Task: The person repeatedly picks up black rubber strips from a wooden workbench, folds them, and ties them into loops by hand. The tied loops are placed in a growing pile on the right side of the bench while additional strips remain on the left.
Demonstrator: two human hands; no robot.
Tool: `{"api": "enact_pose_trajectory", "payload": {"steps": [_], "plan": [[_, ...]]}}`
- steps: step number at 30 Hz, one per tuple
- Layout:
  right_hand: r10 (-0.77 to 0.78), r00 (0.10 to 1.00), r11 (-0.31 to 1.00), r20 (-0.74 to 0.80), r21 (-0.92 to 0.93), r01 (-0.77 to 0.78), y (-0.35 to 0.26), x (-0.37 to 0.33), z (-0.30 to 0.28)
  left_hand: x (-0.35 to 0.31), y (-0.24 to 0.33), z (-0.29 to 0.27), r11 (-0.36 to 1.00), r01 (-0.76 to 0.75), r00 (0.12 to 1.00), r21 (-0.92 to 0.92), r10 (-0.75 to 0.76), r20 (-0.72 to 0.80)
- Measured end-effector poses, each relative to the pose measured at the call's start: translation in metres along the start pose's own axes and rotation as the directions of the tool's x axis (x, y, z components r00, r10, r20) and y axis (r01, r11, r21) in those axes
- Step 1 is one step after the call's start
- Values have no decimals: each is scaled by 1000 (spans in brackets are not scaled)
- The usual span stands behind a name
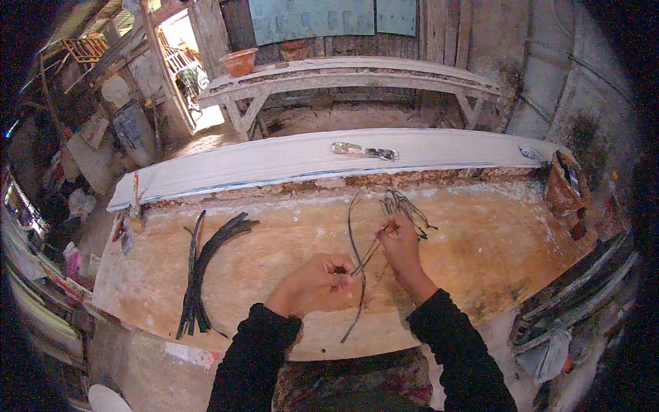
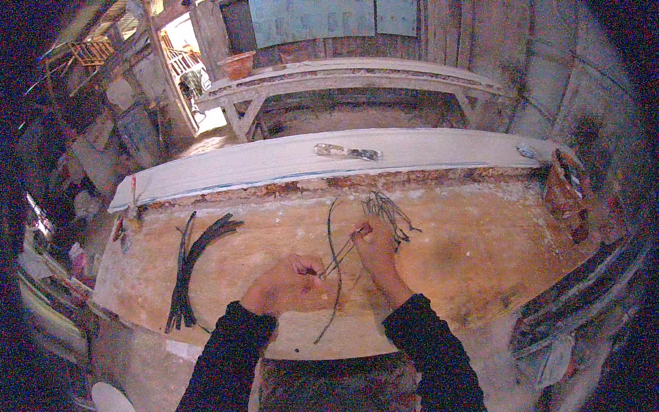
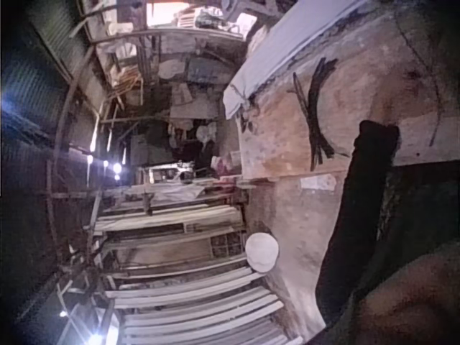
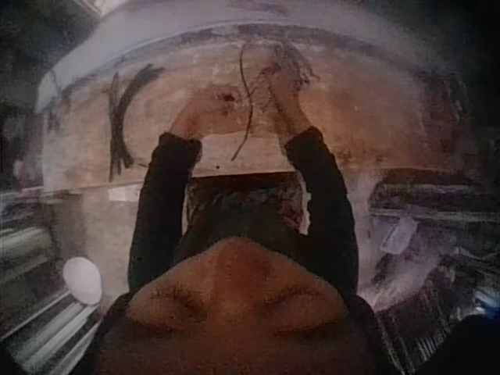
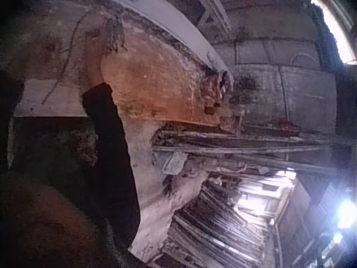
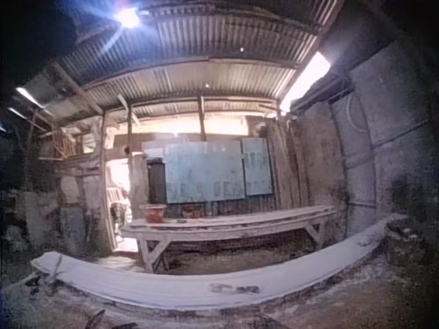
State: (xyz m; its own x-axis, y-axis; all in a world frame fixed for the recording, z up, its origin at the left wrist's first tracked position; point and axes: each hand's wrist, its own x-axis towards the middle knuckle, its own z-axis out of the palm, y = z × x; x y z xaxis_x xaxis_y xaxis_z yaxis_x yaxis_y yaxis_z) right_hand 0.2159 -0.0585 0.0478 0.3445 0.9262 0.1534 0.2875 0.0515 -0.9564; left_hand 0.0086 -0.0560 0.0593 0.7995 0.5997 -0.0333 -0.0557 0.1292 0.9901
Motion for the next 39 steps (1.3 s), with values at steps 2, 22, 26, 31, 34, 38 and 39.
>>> {"api": "enact_pose_trajectory", "payload": {"steps": [2,22,26,31,34,38,39], "plan": [[-273,959,957,-81,-129,261,6,1,0,-1,13,6,994,103,994,-36,-101,49],[-124,681,885,721,390,-252,-46,-41,-10,13,-8,-23,965,-195,690,-173,10,-724],[-28,774,928,633,305,-216,-47,-33,-7,8,-6,-15,975,-129,826,-181,4,-564],[-97,966,995,238,-10,102,-14,-18,0,-2,26,15,983,167,977,82,-153,-152],[-164,981,959,100,-216,182,-8,-8,1,-5,16,17,992,126,990,-17,-124,74],[-441,897,856,-21,-310,414,-2,-2,-5,-3,12,9,986,-45,998,-162,38,-47],[-487,873,827,-26,-336,451,-3,-2,-5,-2,12,4,988,-61,984,-144,36,-172]]}}
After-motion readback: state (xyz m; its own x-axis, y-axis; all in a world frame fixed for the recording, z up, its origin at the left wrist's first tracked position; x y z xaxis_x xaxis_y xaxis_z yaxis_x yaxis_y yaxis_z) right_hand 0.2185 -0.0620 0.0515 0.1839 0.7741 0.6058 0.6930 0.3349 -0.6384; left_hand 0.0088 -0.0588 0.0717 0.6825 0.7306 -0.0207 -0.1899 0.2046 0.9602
